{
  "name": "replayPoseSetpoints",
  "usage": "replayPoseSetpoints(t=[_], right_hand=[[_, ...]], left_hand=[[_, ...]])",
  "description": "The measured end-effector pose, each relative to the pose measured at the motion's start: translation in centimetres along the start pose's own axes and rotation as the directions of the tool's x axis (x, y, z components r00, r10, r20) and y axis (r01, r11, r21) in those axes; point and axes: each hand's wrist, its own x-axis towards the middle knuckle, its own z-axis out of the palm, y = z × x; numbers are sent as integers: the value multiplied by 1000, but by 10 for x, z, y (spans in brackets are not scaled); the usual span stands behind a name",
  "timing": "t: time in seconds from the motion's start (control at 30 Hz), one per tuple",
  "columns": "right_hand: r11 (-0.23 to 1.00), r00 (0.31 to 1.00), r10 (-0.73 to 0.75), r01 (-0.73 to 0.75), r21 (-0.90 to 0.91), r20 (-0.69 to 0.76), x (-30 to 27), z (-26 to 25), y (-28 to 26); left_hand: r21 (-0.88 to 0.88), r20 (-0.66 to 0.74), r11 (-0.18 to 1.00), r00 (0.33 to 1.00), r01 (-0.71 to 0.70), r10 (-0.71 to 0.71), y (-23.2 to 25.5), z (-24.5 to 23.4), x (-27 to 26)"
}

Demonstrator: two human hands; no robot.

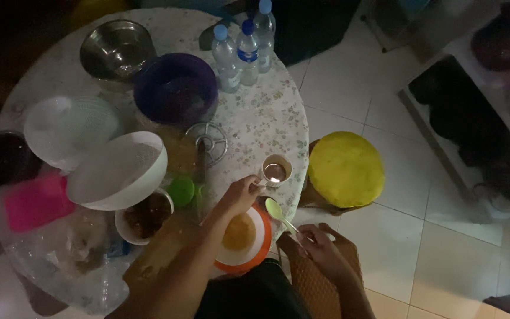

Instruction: Organizing various food containers, bowls, and bottles on a dining table.

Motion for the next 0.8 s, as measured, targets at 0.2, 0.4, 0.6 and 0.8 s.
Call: replayPoseSetpoints(t=[0.2,0.4,0.6,0.8], right_hand=[[971,990,138,-132,199,-18,4,7,6],[575,833,412,-552,604,369,5,25,15],[444,850,373,-515,734,371,0,48,20],[575,896,342,-438,691,283,-6,59,27]], left_hand=[[-45,-112,998,993,-47,42,0,-7,-18],[-113,-284,992,959,-47,13,20,-44,-62],[39,-402,993,908,-109,115,14,-83,-110],[149,-368,984,918,-98,147,20,-102,-159]])
